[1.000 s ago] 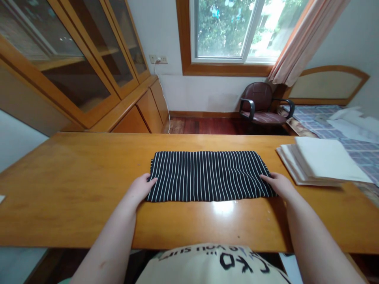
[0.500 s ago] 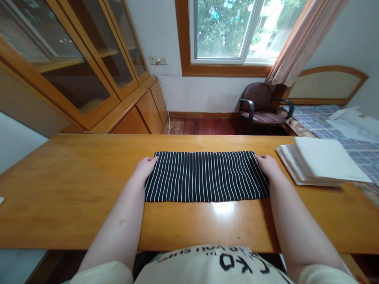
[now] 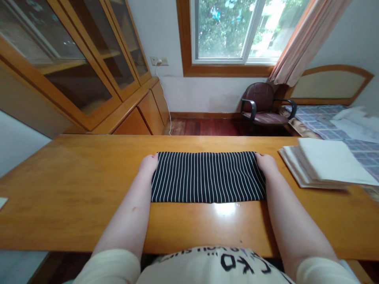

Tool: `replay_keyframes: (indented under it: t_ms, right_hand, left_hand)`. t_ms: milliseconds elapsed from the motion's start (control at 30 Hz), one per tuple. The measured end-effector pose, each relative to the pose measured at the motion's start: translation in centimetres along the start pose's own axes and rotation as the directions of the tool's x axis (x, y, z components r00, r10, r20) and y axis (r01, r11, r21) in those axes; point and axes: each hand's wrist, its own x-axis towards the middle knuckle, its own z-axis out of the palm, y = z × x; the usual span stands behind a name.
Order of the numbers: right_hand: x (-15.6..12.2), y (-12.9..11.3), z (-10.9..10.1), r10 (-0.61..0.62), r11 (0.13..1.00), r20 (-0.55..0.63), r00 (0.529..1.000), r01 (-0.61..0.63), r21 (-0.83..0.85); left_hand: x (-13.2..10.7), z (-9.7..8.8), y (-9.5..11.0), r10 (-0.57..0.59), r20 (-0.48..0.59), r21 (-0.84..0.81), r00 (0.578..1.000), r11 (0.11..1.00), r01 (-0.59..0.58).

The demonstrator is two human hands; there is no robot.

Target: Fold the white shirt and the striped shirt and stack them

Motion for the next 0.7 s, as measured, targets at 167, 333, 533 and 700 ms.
replay_keyframes:
  t_ms: [167, 333, 533, 700]
  right_hand:
    - [1.7, -1.8, 0.0, 0.013, 1.0, 0.025, 1.0, -0.012, -0.011]
    - [1.5, -2.2, 0.8, 0.046, 0.999, -0.051, 0.998, -0.046, -0.004]
    - [0.6, -1.4, 1.0, 0.056, 0.998, -0.123, 0.991, -0.056, 0.002]
    - [-1.8, -4.1, 0.6, -0.078, 0.997, -0.324, 0.943, 0.08, -0.007]
  left_hand:
    - [1.7, 0.0, 2.0, 0.012, -0.007, 0.01, 1.0, 1.0, -0.012]
    - [1.2, 1.3, 2.2, 0.007, -0.115, 0.011, 0.993, 1.0, -0.006]
    - [0.7, 1.2, 1.5, 0.02, -0.157, 0.029, 0.987, 0.999, -0.016]
    - [-1.8, 0.5, 4.2, 0.088, -0.28, 0.073, 0.956, 0.995, -0.07]
